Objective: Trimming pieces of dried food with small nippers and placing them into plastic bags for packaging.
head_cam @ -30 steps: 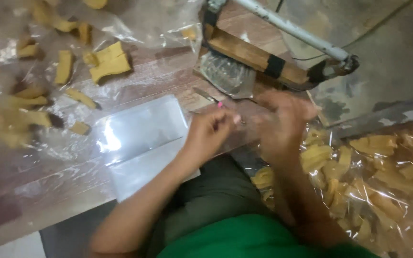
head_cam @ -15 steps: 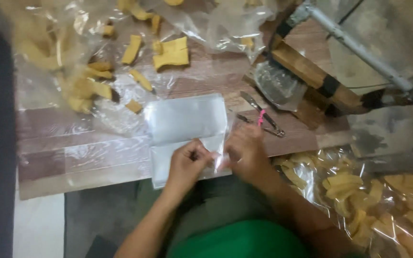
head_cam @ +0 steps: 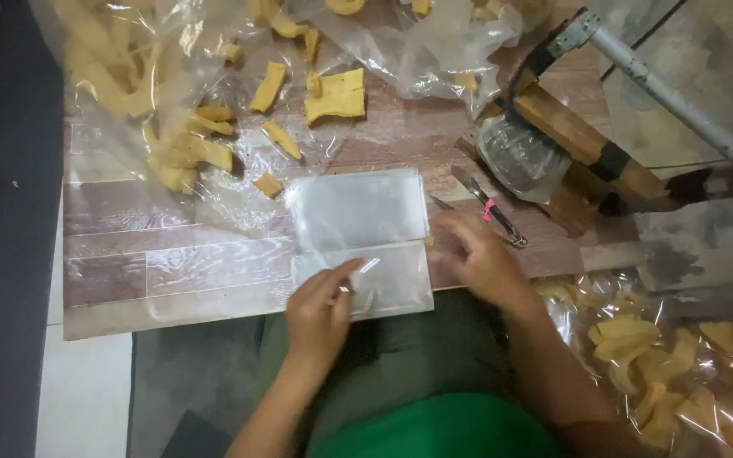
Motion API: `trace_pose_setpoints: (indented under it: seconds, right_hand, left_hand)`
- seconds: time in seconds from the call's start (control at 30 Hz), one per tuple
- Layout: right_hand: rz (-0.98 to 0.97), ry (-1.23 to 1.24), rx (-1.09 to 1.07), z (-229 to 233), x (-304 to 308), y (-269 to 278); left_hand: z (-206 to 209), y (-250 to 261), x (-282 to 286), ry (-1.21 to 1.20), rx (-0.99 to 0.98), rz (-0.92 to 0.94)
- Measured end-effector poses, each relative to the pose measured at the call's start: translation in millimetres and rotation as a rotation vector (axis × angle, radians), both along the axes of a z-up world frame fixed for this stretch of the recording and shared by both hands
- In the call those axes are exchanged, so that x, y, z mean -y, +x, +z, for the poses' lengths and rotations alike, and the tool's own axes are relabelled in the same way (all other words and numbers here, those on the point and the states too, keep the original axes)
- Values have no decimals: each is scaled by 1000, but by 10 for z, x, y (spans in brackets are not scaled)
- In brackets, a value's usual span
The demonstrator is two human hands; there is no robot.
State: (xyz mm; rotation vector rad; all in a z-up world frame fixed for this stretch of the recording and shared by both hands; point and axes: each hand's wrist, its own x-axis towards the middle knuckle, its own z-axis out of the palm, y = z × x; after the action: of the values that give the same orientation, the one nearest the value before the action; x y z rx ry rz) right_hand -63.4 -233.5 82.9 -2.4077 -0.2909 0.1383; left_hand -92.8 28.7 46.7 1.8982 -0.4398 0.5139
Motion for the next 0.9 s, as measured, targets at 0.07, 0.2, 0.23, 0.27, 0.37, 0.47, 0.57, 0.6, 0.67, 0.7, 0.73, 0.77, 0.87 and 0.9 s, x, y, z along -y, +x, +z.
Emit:
trace_pose_setpoints:
  seconds: [0.07,0.2,0.23,0.27,0.37,0.47,0.57,0.6,0.67,0.7,0.73,0.77,0.87,0.9]
  right_hand:
    - [-257,-303,204,-541,522,81]
    - [-362,-577,203,-770,611,49]
    - [-376,-540,316,-893,677,50]
    - [-392,-500,426,-1018,744,43]
    - [-447,-183,354,-835,628,96]
    - [-374,-148,483,-684,355,305]
    - [-128,-325,795,-533,-168,679]
    - [-125,-321,797,-442,-396,805]
    - [74,-376,1112,-251,-858,1050]
    - [77,-370,1115,-232,-1038,1193]
    - [110,-403,1212,-209,-1220,1343]
    - [143,-436,1310,-182,-1404,1490]
    - [259,-472,1452,-204,-1699,1835]
    - [259,-467,1455,-173,-1732,1857]
  left_hand:
    - [66,-21,-164,-17,35,175]
    - [138,-38,-253,-68,16,251]
    - [92,-29,-251,-43,14,262]
    - [48,-18,-248,-17,12,271]
    - [-38,1,-217,17,-37,288]
    - [0,4,-204,19,-49,290]
    - [13,3,-194,12,-58,294]
    - [-5,4,-204,14,-56,299]
    - [-36,3,-228,-24,-85,267]
    - [-20,-8,-230,-21,-84,272]
    - [-4,-12,-233,-25,-83,274]
    - [14,-15,-235,-29,-83,276]
    - [136,-37,-251,-32,-131,263]
    - [136,-20,-256,-29,-129,266]
